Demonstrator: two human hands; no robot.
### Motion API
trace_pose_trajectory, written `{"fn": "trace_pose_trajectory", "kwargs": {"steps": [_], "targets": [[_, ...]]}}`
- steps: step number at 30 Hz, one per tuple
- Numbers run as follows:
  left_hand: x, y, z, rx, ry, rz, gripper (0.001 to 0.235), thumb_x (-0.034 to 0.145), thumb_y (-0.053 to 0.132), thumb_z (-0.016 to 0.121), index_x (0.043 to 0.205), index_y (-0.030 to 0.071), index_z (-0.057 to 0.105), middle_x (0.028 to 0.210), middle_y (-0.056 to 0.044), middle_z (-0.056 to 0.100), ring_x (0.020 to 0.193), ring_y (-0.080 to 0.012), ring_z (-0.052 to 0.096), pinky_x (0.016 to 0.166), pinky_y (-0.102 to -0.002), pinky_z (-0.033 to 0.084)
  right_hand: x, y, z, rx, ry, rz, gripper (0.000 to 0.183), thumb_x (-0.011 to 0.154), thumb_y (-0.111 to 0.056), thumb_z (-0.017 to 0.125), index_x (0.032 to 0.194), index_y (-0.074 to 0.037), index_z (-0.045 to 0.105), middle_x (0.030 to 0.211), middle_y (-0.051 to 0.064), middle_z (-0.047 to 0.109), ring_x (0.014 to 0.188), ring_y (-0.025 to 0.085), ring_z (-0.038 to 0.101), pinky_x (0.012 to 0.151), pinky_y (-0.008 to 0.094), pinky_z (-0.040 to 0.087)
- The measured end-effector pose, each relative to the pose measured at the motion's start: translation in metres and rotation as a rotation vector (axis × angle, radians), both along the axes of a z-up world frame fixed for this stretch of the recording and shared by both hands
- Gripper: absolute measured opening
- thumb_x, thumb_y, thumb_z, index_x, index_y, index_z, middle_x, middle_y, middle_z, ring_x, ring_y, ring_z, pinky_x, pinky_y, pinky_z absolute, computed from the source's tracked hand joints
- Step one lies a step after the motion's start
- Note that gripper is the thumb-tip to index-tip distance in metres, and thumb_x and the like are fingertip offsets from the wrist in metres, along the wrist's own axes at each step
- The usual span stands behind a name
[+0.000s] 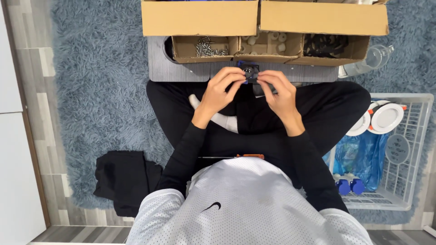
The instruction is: Assembling electrical components by joining blue and white plastic parts using a screwdriver
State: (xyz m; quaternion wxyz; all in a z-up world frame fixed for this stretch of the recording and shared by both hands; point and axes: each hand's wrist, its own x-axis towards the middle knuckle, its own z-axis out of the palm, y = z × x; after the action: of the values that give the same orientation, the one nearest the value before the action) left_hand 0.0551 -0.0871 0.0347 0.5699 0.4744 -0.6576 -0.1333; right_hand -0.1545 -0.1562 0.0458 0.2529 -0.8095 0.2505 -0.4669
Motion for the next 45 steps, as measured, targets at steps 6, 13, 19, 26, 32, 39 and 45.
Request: {"fn": "trace_pose_trajectory", "kwargs": {"steps": [6, 13, 19, 26, 32, 39, 45], "targets": [[0.011, -0.007, -0.003, 0.043, -0.009, 0.004, 0.011, 0.103, -0.003, 0.075, 0.108, 0.005, 0.078, 0.111, -0.008, 0.078, 0.103, -0.0297, 0.078, 0.092, -0.041, 0.064, 0.013, -0.004, -0.003, -0.008, 0.018, -0.017, 0.007, 0.103, 0.005, 0.083, 0.108, 0.000, 0.082, 0.107, 0.012, 0.081, 0.098, 0.035, 0.079, 0.083, 0.042, 0.063], [0.016, -0.011, -0.021, 0.022, -0.034, -0.013, 0.011, 0.103, -0.004, 0.074, 0.108, 0.005, 0.078, 0.110, -0.008, 0.077, 0.105, -0.0319, 0.077, 0.093, -0.043, 0.064, 0.015, -0.008, -0.014, 0.003, 0.039, -0.003, 0.007, 0.104, 0.004, 0.082, 0.109, -0.001, 0.081, 0.108, 0.012, 0.080, 0.099, 0.035, 0.079, 0.084, 0.044, 0.063], [0.011, -0.008, -0.022, -0.032, -0.064, 0.022, 0.010, 0.101, -0.007, 0.073, 0.107, 0.000, 0.076, 0.109, -0.014, 0.075, 0.109, -0.0375, 0.074, 0.095, -0.046, 0.063, 0.015, -0.007, -0.016, -0.029, 0.033, 0.037, 0.006, 0.105, 0.005, 0.080, 0.108, 0.000, 0.080, 0.105, 0.015, 0.079, 0.096, 0.040, 0.077, 0.082, 0.047, 0.063], [0.009, -0.007, -0.031, -0.016, -0.053, 0.035, 0.010, 0.102, -0.004, 0.072, 0.108, 0.004, 0.075, 0.111, -0.010, 0.075, 0.110, -0.0346, 0.076, 0.096, -0.042, 0.064, 0.018, -0.008, -0.020, -0.026, 0.035, 0.064, 0.007, 0.104, 0.007, 0.077, 0.109, 0.002, 0.078, 0.106, 0.014, 0.076, 0.111, 0.042, 0.078, 0.091, 0.047, 0.064], [0.005, -0.004, -0.036, 0.004, -0.128, 0.062, 0.006, 0.107, 0.004, 0.068, 0.111, 0.005, 0.072, 0.116, -0.009, 0.072, 0.113, -0.0342, 0.076, 0.095, -0.042, 0.065, 0.012, -0.008, -0.031, -0.010, 0.083, 0.054, 0.006, 0.105, 0.003, 0.077, 0.111, 0.001, 0.077, 0.105, 0.012, 0.074, 0.112, 0.042, 0.077, 0.090, 0.047, 0.064], [0.008, -0.003, -0.044, 0.049, -0.217, 0.054, 0.007, 0.111, 0.010, 0.063, 0.109, 0.008, 0.069, 0.123, -0.007, 0.070, 0.114, -0.0341, 0.076, 0.094, -0.043, 0.066, 0.005, -0.011, -0.038, 0.013, 0.134, 0.092, 0.003, 0.107, -0.001, 0.075, 0.109, -0.002, 0.077, 0.109, 0.011, 0.073, 0.112, 0.042, 0.077, 0.090, 0.047, 0.064], [0.015, 0.001, -0.041, 0.099, -0.222, 0.000, 0.005, 0.110, 0.010, 0.064, 0.110, 0.010, 0.069, 0.127, -0.007, 0.069, 0.118, -0.0345, 0.075, 0.097, -0.045, 0.065, 0.003, -0.012, -0.042, 0.003, 0.154, 0.119, 0.003, 0.106, 0.000, 0.075, 0.108, -0.001, 0.077, 0.112, 0.013, 0.072, 0.116, 0.043, 0.076, 0.093, 0.047, 0.064]]}}
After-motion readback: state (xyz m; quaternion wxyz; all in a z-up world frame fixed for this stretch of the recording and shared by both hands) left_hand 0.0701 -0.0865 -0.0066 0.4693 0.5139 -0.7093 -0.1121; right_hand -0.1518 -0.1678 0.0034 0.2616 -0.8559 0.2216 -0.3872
